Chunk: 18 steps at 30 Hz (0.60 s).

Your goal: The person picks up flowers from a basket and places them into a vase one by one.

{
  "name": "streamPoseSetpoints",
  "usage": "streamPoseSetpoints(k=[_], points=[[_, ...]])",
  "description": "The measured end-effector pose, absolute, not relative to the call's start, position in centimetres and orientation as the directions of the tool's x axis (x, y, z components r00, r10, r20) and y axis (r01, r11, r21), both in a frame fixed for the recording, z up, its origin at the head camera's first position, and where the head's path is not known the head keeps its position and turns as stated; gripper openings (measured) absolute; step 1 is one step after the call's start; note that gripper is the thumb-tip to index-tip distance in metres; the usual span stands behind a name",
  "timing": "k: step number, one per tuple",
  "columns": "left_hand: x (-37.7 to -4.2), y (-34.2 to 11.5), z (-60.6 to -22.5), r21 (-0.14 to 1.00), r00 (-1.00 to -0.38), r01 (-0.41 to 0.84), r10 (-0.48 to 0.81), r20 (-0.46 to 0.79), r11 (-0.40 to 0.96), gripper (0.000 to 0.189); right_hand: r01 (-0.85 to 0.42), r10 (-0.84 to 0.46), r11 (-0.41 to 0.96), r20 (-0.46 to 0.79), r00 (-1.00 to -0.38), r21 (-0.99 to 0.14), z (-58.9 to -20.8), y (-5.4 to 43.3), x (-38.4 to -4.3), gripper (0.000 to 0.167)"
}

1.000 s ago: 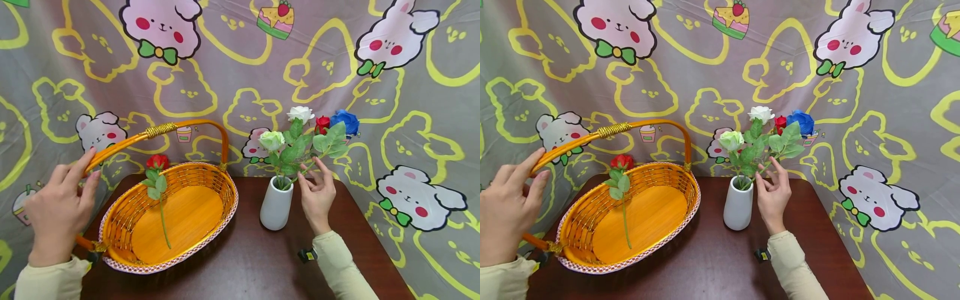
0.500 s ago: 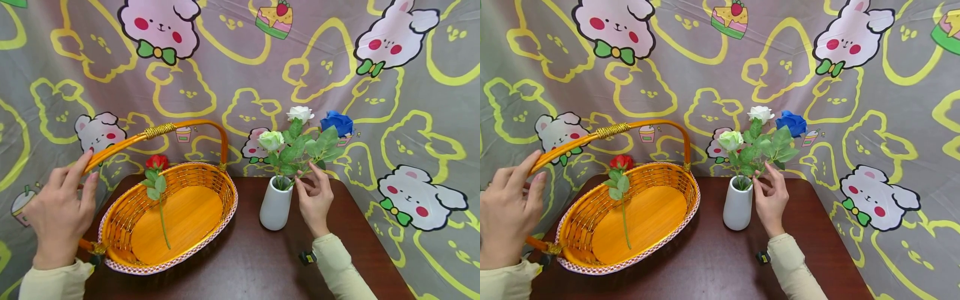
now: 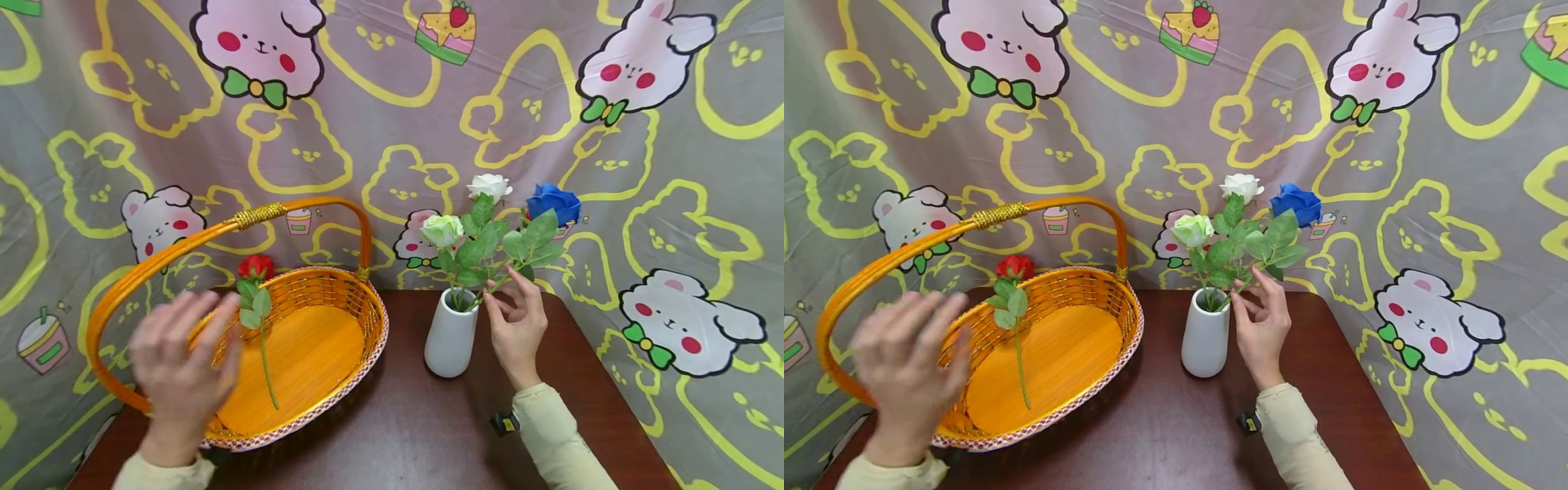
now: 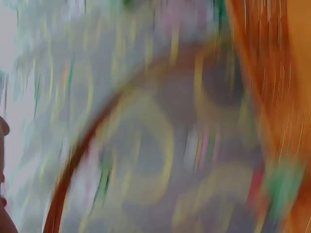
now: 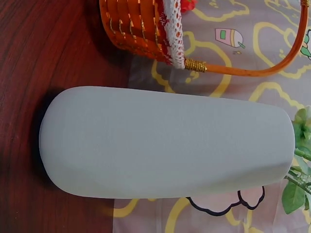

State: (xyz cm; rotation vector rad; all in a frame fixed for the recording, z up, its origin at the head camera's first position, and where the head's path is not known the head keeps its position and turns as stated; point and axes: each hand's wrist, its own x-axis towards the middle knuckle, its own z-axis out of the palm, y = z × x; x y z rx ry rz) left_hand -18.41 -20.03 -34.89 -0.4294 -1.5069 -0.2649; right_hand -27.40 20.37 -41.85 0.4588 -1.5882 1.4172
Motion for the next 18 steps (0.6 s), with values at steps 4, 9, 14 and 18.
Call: streamPoseSetpoints(k=[4,9,14,18], points=[[-19.0,-12.2,-40.0,-0.205,-0.108,0.693,0.381,0.918,0.691,0.030,-0.768,0.299,0.266,0.807,-0.509,-0.583,-41.9,20.3,-27.4,0.060],[-21.2,-4.0,-46.3,0.313,-0.644,0.726,0.446,0.622,0.612,0.067,-0.763,0.310,0.251,0.796,-0.520,-0.596,-42.3,20.3,-27.5,0.062],[-25.4,0.1,-48.0,0.728,-0.881,0.467,0.334,0.334,0.503,0.110,-0.758,0.308,0.223,0.782,-0.542,-0.613,-42.5,20.1,-27.3,0.061],[-28.7,1.4,-49.2,0.823,-0.905,0.374,0.364,0.223,0.427,0.128,-0.747,0.312,0.218,0.770,-0.556,-0.628,-42.5,20.1,-27.4,0.060]])
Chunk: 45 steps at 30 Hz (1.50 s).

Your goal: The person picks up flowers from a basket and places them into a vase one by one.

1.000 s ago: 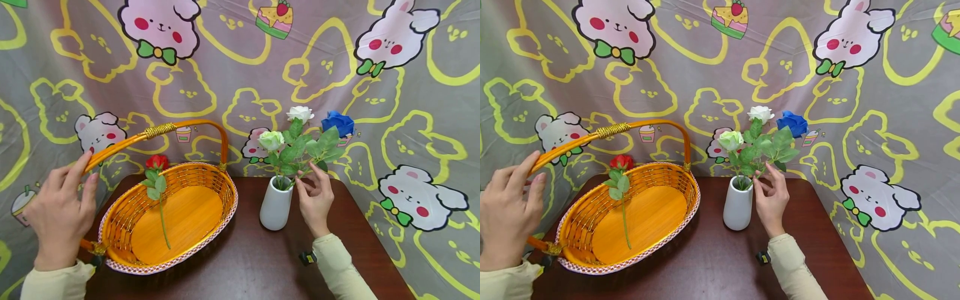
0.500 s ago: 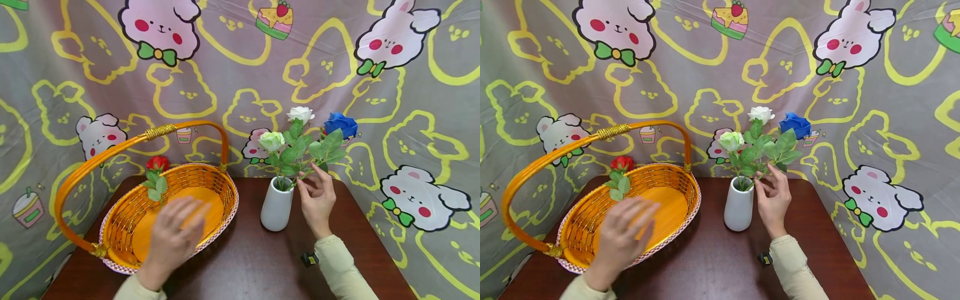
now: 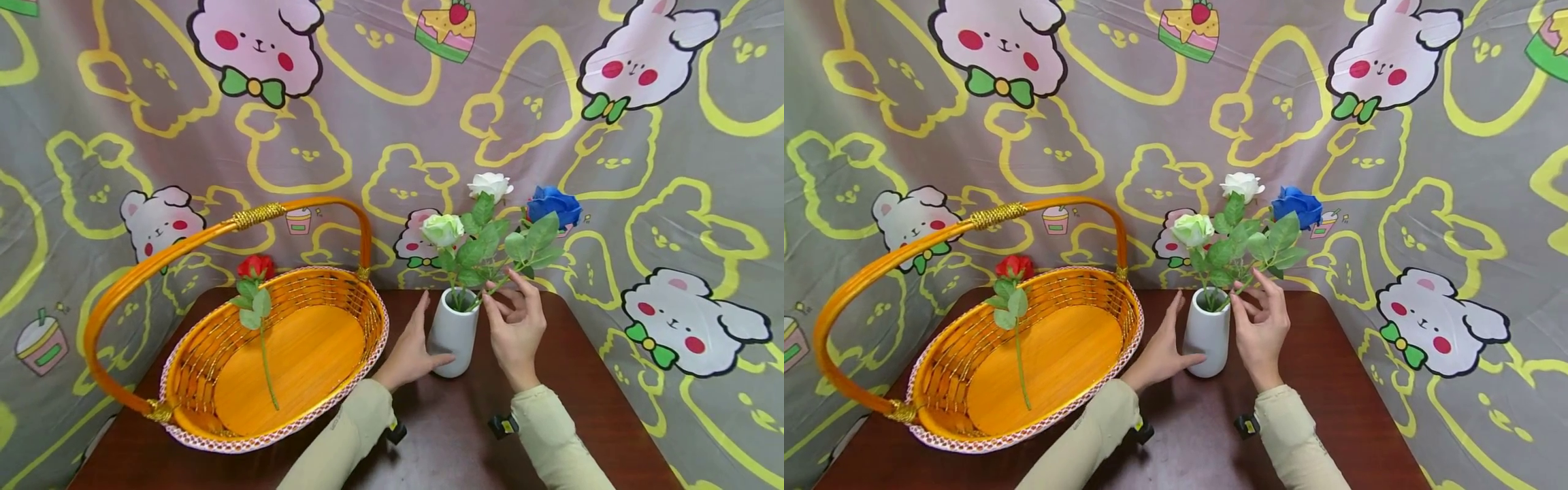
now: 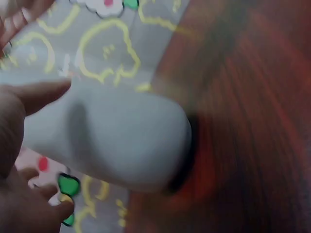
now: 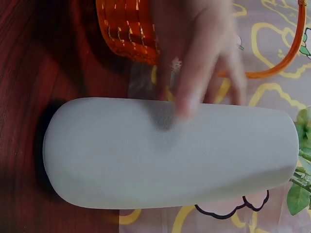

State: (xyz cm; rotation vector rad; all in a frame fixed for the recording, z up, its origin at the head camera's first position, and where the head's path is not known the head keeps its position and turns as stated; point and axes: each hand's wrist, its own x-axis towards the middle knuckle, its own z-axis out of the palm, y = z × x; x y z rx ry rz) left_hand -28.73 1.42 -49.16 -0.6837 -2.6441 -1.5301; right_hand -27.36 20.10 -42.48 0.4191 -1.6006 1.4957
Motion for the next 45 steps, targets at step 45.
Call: streamPoseSetpoints(k=[45], points=[[-30.1,1.9,-51.8,0.729,-0.916,0.391,0.311,0.252,0.562,0.112,-0.654,0.314,0.254,0.701,-0.641,-0.712,-40.8,20.4,-28.4,0.060]])
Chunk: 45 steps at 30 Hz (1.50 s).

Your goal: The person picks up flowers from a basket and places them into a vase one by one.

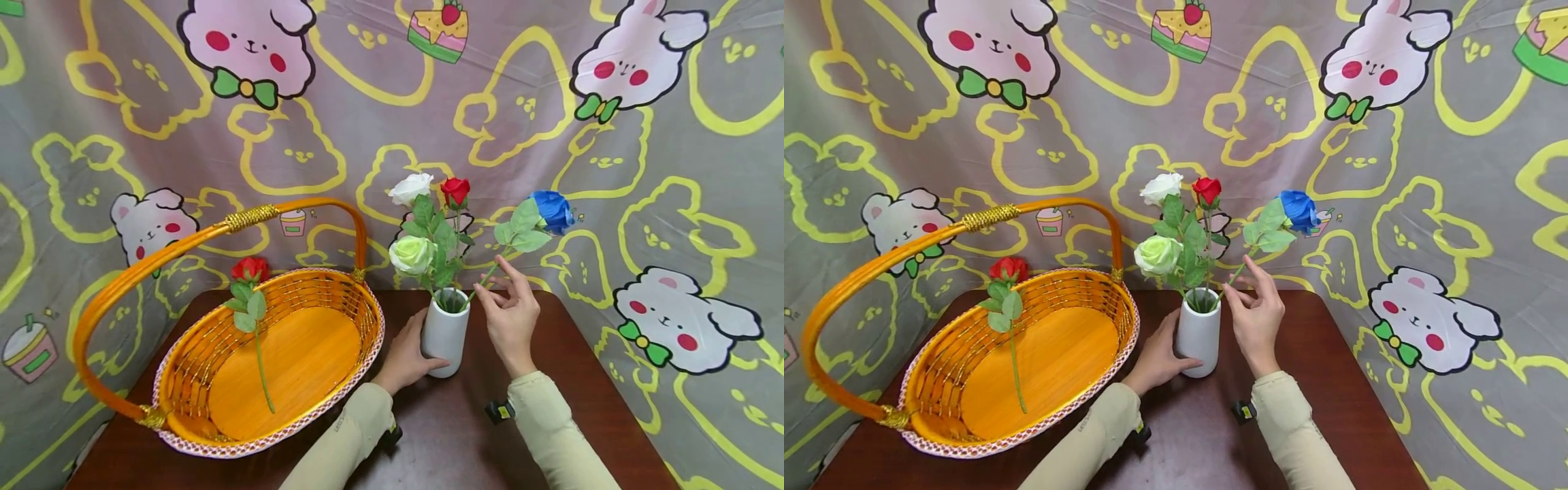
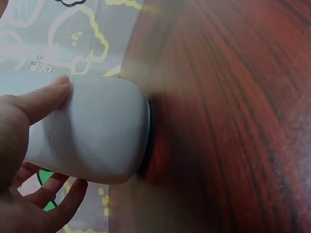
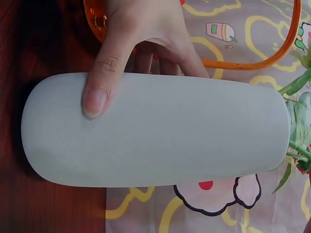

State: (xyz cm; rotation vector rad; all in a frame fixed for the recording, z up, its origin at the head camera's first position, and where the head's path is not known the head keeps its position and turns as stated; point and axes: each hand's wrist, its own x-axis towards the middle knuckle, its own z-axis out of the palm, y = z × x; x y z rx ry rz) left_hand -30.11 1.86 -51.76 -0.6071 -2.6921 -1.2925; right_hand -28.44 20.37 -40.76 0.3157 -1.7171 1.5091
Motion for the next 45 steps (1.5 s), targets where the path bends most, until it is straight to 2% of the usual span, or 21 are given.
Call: streamPoseSetpoints(k=[9,18,28,40,45], points=[[-30.1,2.6,-52.3,0.688,-0.911,0.411,0.262,0.317,0.598,0.113,-0.664,0.306,0.273,0.717,-0.626,-0.696,-40.7,20.2,-28.6,0.061],[-30.0,2.7,-52.5,0.707,-0.920,0.392,0.248,0.304,0.589,0.113,-0.643,0.256,0.366,0.737,-0.625,-0.673,-39.2,19.1,-26.8,0.057],[-29.9,2.7,-52.3,0.704,-0.919,0.393,0.253,0.301,0.591,0.115,-0.632,0.171,0.471,0.766,-0.620,-0.616,-40.1,19.1,-26.9,0.051],[-29.9,2.7,-52.2,0.720,-0.926,0.378,0.253,0.281,0.582,0.114,-0.624,0.142,0.489,0.761,-0.633,-0.610,-40.5,18.9,-27.2,0.046],[-29.9,2.7,-52.4,0.719,-0.924,0.382,0.250,0.289,0.581,0.115,-0.598,0.124,0.505,0.738,-0.664,-0.623,-40.6,19.0,-27.0,0.043]])
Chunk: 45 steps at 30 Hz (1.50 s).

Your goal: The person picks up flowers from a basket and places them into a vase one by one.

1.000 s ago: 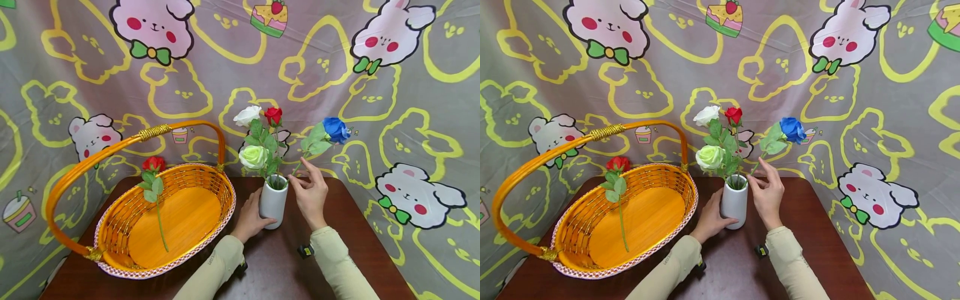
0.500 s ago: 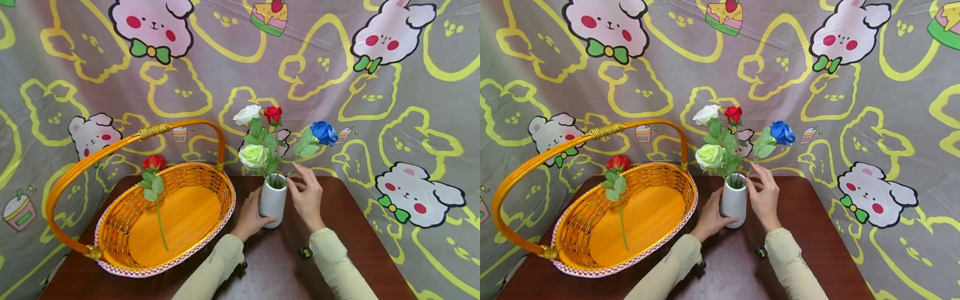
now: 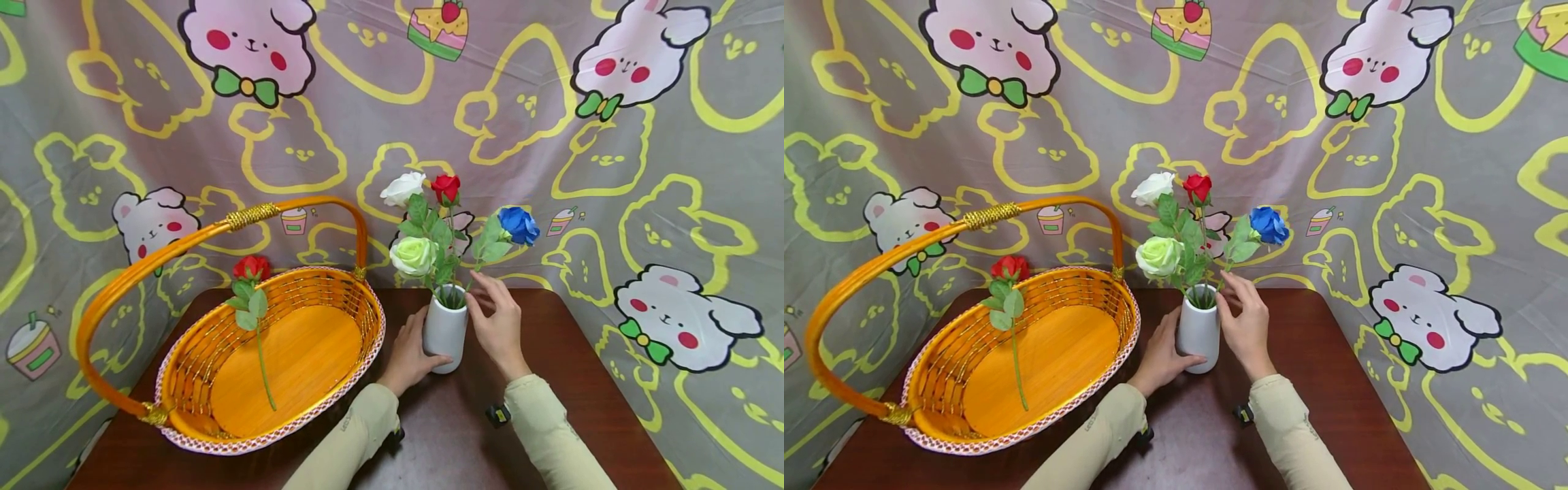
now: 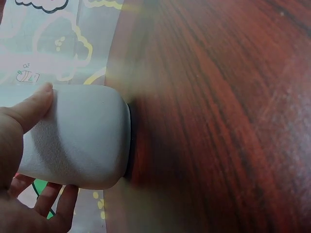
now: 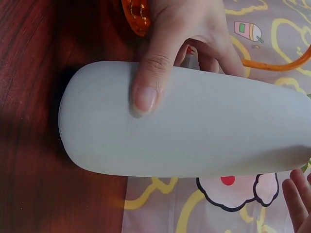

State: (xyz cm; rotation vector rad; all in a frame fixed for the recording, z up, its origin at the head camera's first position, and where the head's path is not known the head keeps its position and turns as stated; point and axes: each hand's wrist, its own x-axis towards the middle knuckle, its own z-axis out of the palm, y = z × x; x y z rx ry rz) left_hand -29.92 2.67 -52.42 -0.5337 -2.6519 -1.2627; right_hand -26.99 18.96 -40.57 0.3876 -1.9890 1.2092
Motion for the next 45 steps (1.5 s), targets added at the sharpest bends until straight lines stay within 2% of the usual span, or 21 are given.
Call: streamPoseSetpoints(k=[20,23,27,31,34,36,40,45], points=[[-29.5,2.7,-52.0,0.726,-0.930,0.366,0.256,0.263,0.583,0.114,-0.529,0.085,0.450,0.624,-0.777,-0.719,-40.6,20.2,-25.6,0.029],[-29.5,2.7,-52.0,0.722,-0.927,0.373,0.259,0.270,0.583,0.114,-0.522,0.112,0.476,0.638,-0.762,-0.708,-40.5,20.4,-25.3,0.023],[-29.5,2.5,-51.8,0.707,-0.921,0.387,0.278,0.272,0.592,0.117,-0.523,0.178,0.514,0.681,-0.710,-0.680,-40.3,20.6,-24.9,0.017],[-28.5,2.1,-51.1,0.681,-0.922,0.386,0.285,0.262,0.623,0.123,-0.544,0.225,0.544,0.736,-0.639,-0.639,-40.2,20.6,-24.6,0.020],[-27.2,1.6,-49.9,0.605,-0.912,0.407,0.264,0.315,0.685,0.123,-0.572,0.216,0.564,0.775,-0.594,-0.595,-40.7,20.7,-24.8,0.023],[-26.1,1.2,-48.7,0.510,-0.884,0.438,0.251,0.395,0.741,0.118,-0.598,0.191,0.568,0.797,-0.572,-0.565,-41.3,20.8,-25.1,0.024],[-23.8,-0.1,-45.6,0.281,-0.768,0.491,0.257,0.587,0.824,0.099,-0.691,0.061,0.528,0.833,-0.549,-0.494,-42.4,20.9,-25.6,0.028],[-20.6,-3.1,-40.5,0.178,-0.624,0.568,0.280,0.729,0.803,0.075,-0.771,-0.181,0.443,0.797,-0.576,-0.457,-43.2,20.0,-25.5,0.030]])
